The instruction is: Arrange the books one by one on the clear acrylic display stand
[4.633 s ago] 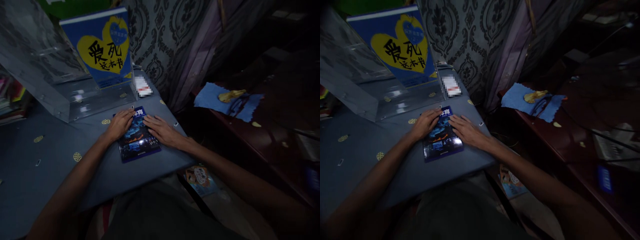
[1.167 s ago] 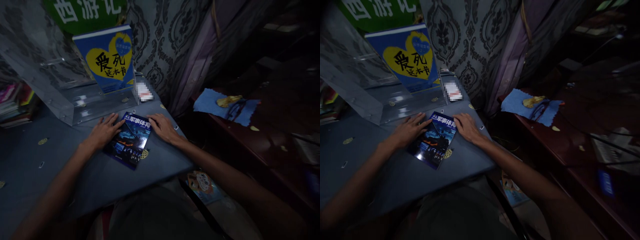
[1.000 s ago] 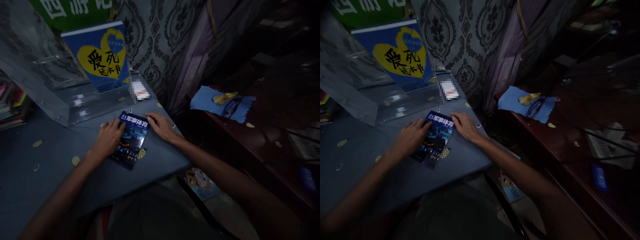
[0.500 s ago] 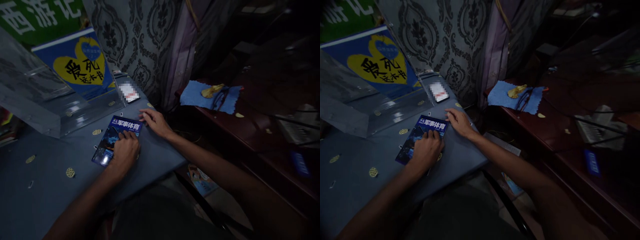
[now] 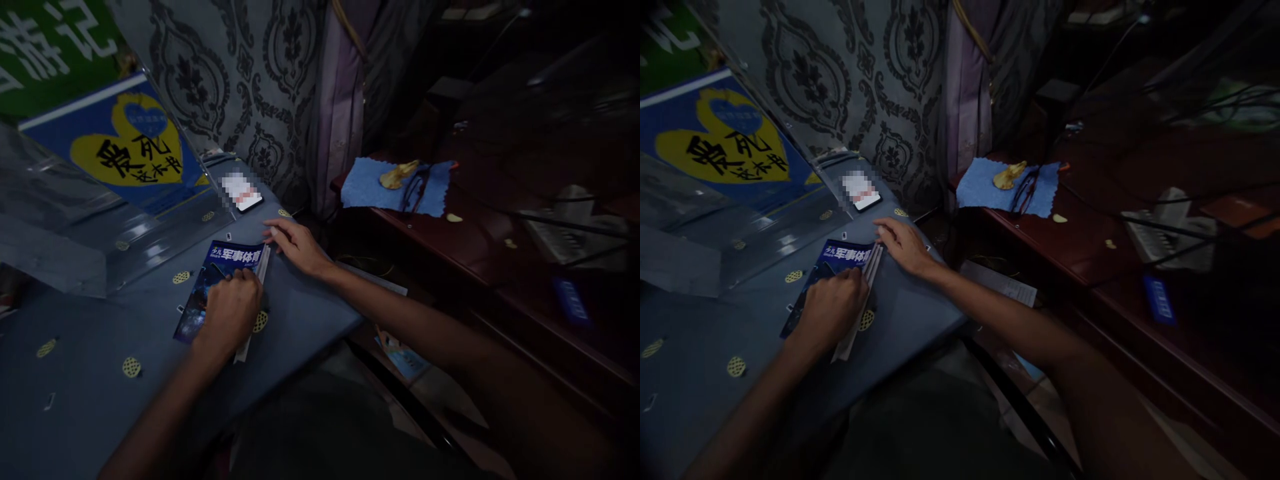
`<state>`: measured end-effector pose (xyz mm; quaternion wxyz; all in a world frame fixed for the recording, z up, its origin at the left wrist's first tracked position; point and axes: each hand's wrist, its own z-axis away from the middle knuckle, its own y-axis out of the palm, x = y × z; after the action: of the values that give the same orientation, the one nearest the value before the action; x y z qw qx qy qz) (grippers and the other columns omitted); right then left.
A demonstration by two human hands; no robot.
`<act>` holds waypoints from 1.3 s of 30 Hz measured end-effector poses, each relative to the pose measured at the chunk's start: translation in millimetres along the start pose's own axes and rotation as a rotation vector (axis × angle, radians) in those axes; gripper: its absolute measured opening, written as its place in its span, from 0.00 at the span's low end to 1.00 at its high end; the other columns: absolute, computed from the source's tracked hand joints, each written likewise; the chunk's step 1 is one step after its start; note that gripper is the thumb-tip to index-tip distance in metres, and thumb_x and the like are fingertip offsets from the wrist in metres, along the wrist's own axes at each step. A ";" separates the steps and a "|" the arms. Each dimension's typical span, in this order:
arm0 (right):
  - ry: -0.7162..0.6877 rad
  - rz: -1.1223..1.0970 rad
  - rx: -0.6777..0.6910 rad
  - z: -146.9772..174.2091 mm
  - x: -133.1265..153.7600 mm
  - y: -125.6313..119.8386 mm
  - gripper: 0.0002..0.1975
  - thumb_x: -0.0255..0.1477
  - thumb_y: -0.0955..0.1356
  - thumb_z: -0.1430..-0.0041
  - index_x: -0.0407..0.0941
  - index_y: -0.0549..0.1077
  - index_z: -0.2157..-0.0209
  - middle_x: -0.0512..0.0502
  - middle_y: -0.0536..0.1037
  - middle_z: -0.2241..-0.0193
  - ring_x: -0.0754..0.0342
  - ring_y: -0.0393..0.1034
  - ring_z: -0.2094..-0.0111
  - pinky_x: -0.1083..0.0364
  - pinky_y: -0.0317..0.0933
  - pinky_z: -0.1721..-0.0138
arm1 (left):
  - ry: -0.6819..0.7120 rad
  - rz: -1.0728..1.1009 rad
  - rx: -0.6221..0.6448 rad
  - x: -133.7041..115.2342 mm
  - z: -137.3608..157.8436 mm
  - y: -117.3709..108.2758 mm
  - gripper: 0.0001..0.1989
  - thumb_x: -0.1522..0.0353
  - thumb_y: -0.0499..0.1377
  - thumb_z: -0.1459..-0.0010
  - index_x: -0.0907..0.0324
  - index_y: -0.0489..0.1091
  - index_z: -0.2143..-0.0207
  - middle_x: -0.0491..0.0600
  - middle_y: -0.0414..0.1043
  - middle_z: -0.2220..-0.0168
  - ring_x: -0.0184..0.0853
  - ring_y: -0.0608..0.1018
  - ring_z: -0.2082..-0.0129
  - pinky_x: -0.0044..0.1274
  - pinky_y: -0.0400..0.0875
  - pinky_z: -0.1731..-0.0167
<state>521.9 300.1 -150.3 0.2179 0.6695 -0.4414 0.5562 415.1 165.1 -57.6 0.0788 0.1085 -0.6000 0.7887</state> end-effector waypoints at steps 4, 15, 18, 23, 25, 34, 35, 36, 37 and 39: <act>0.002 0.013 -0.022 0.7 2.6 -0.4 0.16 0.34 0.60 0.28 0.46 0.73 0.46 0.41 0.82 0.55 0.50 0.80 0.56 0.52 0.75 0.60 | -0.008 0.029 -0.022 1.0 0.2 -0.1 0.17 0.76 0.46 0.33 0.70 0.75 0.56 0.64 0.80 0.64 0.50 0.85 0.63 0.33 0.79 0.67; -0.118 0.184 -0.022 8.8 15.1 -1.6 0.19 0.34 0.58 0.27 0.45 0.71 0.43 0.44 0.83 0.57 0.51 0.79 0.59 0.51 0.72 0.54 | -0.002 -0.042 -0.026 -9.8 -1.0 11.7 0.18 0.76 0.46 0.33 0.72 0.75 0.53 0.69 0.78 0.56 0.52 0.83 0.55 0.32 0.79 0.64; -0.097 0.443 0.055 11.0 17.6 -0.1 0.18 0.32 0.59 0.28 0.45 0.73 0.43 0.43 0.83 0.58 0.49 0.78 0.57 0.51 0.69 0.53 | -0.055 -0.033 -0.054 -15.7 -2.4 16.7 0.19 0.75 0.47 0.31 0.75 0.73 0.48 0.73 0.77 0.52 0.55 0.82 0.52 0.34 0.80 0.63; -0.121 0.727 0.146 21.0 25.6 4.4 0.16 0.31 0.60 0.27 0.45 0.75 0.46 0.42 0.83 0.56 0.49 0.77 0.57 0.53 0.67 0.55 | -0.047 0.104 -0.050 -4.8 4.8 19.6 0.21 0.66 0.51 0.29 0.73 0.70 0.43 0.72 0.73 0.44 0.54 0.79 0.46 0.36 0.80 0.58; -0.194 0.793 0.201 27.8 28.0 6.4 0.15 0.30 0.60 0.27 0.44 0.76 0.49 0.41 0.82 0.58 0.48 0.76 0.57 0.52 0.66 0.54 | 0.024 0.159 -0.089 10.5 15.9 28.6 0.22 0.63 0.54 0.30 0.69 0.70 0.41 0.67 0.71 0.40 0.52 0.76 0.41 0.38 0.79 0.53; -0.303 0.841 0.310 33.4 29.0 17.3 0.15 0.30 0.59 0.27 0.41 0.75 0.51 0.36 0.80 0.55 0.43 0.72 0.53 0.44 0.69 0.51 | 0.359 0.227 -0.243 67.4 76.7 95.6 0.37 0.54 0.60 0.35 0.56 0.54 0.30 0.57 0.53 0.28 0.49 0.57 0.28 0.43 0.66 0.37; -0.307 0.816 0.322 28.4 26.9 19.3 0.15 0.30 0.59 0.27 0.41 0.75 0.51 0.36 0.80 0.54 0.43 0.72 0.53 0.44 0.69 0.50 | 0.364 0.216 -0.259 67.4 77.6 97.0 0.35 0.55 0.59 0.34 0.56 0.55 0.30 0.56 0.54 0.28 0.49 0.58 0.28 0.43 0.67 0.37; -0.317 0.789 0.328 22.1 23.6 21.6 0.15 0.30 0.59 0.27 0.41 0.74 0.51 0.36 0.80 0.53 0.43 0.72 0.52 0.43 0.69 0.50 | 0.363 0.206 -0.278 66.4 77.1 97.3 0.33 0.56 0.58 0.33 0.57 0.56 0.31 0.56 0.56 0.29 0.49 0.59 0.29 0.42 0.68 0.37; -0.331 0.757 0.334 14.8 19.2 24.0 0.16 0.30 0.59 0.27 0.41 0.74 0.50 0.36 0.80 0.53 0.42 0.72 0.50 0.42 0.69 0.48 | 0.355 0.199 -0.302 64.7 75.6 97.2 0.30 0.58 0.57 0.32 0.58 0.58 0.32 0.57 0.58 0.30 0.49 0.60 0.29 0.42 0.69 0.38; -0.366 0.675 0.347 -1.0 7.5 28.9 0.16 0.30 0.59 0.27 0.42 0.74 0.48 0.36 0.79 0.50 0.43 0.71 0.46 0.40 0.67 0.44 | 0.327 0.194 -0.359 59.7 70.6 97.3 0.25 0.61 0.56 0.31 0.60 0.64 0.35 0.58 0.64 0.33 0.51 0.64 0.31 0.41 0.70 0.39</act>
<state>497.2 283.3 -148.7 -0.1745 0.6019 -0.5670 0.5345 338.2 70.7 -114.0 0.1168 -0.0941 -0.7173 0.6804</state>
